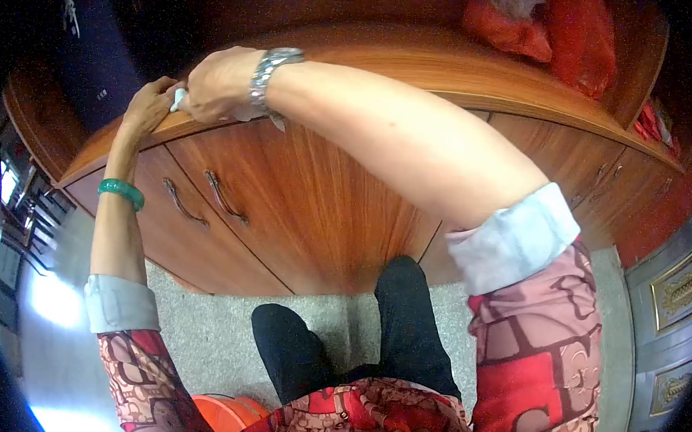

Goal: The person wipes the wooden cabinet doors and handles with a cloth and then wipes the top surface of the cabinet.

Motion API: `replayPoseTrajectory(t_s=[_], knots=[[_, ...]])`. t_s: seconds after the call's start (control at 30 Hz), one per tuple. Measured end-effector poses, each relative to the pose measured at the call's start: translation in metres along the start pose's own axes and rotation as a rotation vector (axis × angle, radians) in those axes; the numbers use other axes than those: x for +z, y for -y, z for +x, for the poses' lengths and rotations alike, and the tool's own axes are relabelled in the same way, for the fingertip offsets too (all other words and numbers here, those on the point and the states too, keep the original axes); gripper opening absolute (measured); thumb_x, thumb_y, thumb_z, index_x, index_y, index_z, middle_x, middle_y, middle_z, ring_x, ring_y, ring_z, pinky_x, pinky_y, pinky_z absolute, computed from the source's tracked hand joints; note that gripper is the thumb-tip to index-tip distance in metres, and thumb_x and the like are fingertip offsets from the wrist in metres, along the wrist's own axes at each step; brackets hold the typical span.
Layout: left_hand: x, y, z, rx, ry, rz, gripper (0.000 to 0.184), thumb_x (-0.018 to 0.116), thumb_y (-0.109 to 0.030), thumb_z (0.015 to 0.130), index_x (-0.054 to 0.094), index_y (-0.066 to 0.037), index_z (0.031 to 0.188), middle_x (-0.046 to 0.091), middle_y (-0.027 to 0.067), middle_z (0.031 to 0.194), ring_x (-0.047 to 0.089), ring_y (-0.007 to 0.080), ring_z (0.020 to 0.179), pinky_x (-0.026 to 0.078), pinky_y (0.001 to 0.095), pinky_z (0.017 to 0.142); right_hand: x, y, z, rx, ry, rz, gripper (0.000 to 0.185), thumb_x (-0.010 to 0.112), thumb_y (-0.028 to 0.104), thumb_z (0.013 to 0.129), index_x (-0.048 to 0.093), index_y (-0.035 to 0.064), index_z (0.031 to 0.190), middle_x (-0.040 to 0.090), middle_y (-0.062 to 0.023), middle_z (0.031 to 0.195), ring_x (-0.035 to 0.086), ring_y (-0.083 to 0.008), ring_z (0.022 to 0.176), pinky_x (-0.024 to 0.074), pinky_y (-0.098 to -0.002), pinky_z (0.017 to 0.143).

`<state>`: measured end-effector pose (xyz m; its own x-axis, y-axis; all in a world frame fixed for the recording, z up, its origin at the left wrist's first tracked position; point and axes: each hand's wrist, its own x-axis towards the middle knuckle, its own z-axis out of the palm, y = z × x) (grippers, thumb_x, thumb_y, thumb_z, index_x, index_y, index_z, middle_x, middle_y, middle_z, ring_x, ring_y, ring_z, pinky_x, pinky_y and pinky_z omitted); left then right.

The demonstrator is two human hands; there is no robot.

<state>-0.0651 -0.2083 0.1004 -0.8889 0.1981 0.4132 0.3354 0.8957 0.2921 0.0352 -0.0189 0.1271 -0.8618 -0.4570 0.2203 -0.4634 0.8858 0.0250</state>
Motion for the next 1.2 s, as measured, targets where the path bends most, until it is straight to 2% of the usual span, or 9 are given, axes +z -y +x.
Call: replayPoseTrajectory(t_s=[0.1, 0.23, 0.4, 0.5, 0.57, 0.73, 0.9, 1.1, 1.2], knots=[[-0.001, 0.000, -0.002, 0.014, 0.003, -0.038, 0.046, 0.050, -0.044, 0.090, 0.062, -0.005, 0.113, 0.066, 0.0174, 0.103, 0.062, 0.0317, 0.099, 0.045, 0.0366, 0.089, -0.001, -0.022, -0.012, -0.045, -0.016, 0.025, 0.042, 0.033, 0.032, 0.093, 0.063, 0.0029, 0.092, 0.059, -0.0175, 0.066, 0.060, -0.0284, 0.062, 0.0487, -0.0450, 0.061], [-0.005, -0.006, -0.007, 0.022, 0.017, -0.006, 0.049, 0.050, -0.042, 0.093, 0.060, -0.001, 0.116, 0.064, 0.0191, 0.111, 0.060, 0.0309, 0.103, 0.044, 0.0354, 0.090, -0.002, -0.083, -0.039, 0.178, 0.052, -0.003, 0.040, 0.032, 0.029, 0.093, 0.062, 0.0020, 0.094, 0.058, -0.0176, 0.065, 0.057, -0.0303, 0.062, 0.0456, -0.0463, 0.064], [0.000, 0.000, -0.002, 0.054, 0.003, -0.015, 0.050, 0.049, -0.043, 0.092, 0.060, -0.001, 0.116, 0.063, 0.0201, 0.112, 0.060, 0.0325, 0.104, 0.044, 0.0365, 0.090, -0.002, -0.207, -0.105, 0.212, -0.118, -0.210, 0.040, 0.038, 0.030, 0.093, 0.063, 0.0010, 0.105, 0.064, -0.0244, 0.086, 0.063, -0.0384, 0.081, 0.0470, -0.0470, 0.074], [-0.004, -0.005, -0.004, 0.040, 0.006, 0.046, 0.050, 0.048, -0.044, 0.092, 0.060, -0.001, 0.116, 0.063, 0.0202, 0.112, 0.060, 0.0330, 0.104, 0.044, 0.0368, 0.090, -0.025, -0.209, -0.141, 0.416, -0.070, -0.189, 0.043, 0.038, 0.033, 0.093, 0.063, 0.0019, 0.110, 0.063, -0.0254, 0.102, 0.061, -0.0398, 0.095, 0.0467, -0.0460, 0.085], [-0.004, -0.005, -0.005, 0.017, 0.008, 0.036, 0.050, 0.047, -0.044, 0.092, 0.060, -0.002, 0.116, 0.063, 0.0200, 0.112, 0.060, 0.0332, 0.105, 0.044, 0.0371, 0.090, -0.021, -0.218, -0.144, 0.384, -0.139, -0.177, 0.045, 0.039, 0.035, 0.093, 0.064, -0.0005, 0.104, 0.064, -0.0259, 0.097, 0.061, -0.0403, 0.092, 0.0465, -0.0468, 0.083], [-0.006, -0.015, -0.010, -0.003, 0.011, 0.066, 0.048, 0.046, -0.043, 0.093, 0.060, -0.003, 0.116, 0.063, 0.0197, 0.112, 0.059, 0.0337, 0.105, 0.044, 0.0374, 0.090, -0.025, -0.198, -0.130, 0.430, -0.016, -0.196, 0.055, 0.040, 0.043, 0.094, 0.066, -0.0045, 0.090, 0.064, -0.0269, 0.093, 0.061, -0.0409, 0.090, 0.0459, -0.0465, 0.081], [-0.002, -0.011, -0.006, 0.021, -0.028, 0.115, 0.048, 0.046, -0.042, 0.093, 0.060, -0.002, 0.115, 0.063, 0.0202, 0.111, 0.059, 0.0346, 0.105, 0.044, 0.0381, 0.090, -0.014, -0.126, -0.080, 0.320, -0.003, -0.087, 0.068, 0.035, 0.057, 0.093, 0.066, -0.0039, 0.088, 0.064, -0.0221, 0.084, 0.064, -0.0326, 0.079, 0.0485, -0.0456, 0.072], [-0.004, -0.006, -0.006, 0.007, -0.017, 0.061, 0.047, 0.046, -0.044, 0.092, 0.061, -0.005, 0.115, 0.065, 0.0170, 0.107, 0.060, 0.0326, 0.105, 0.044, 0.0400, 0.091, -0.017, -0.030, -0.043, 0.167, 0.079, -0.004, 0.062, 0.033, 0.051, 0.096, 0.066, -0.0014, 0.094, 0.063, -0.0191, 0.077, 0.064, -0.0294, 0.075, 0.0511, -0.0439, 0.070], [-0.004, -0.005, -0.006, 0.036, -0.008, 0.035, 0.047, 0.048, -0.044, 0.092, 0.062, -0.005, 0.114, 0.066, 0.0166, 0.107, 0.061, 0.0308, 0.102, 0.044, 0.0376, 0.090, -0.008, -0.036, -0.042, 0.001, -0.111, -0.004, 0.054, 0.035, 0.046, 0.097, 0.064, 0.0009, 0.104, 0.060, -0.0168, 0.069, 0.062, -0.0296, 0.069, 0.0499, -0.0454, 0.070]])
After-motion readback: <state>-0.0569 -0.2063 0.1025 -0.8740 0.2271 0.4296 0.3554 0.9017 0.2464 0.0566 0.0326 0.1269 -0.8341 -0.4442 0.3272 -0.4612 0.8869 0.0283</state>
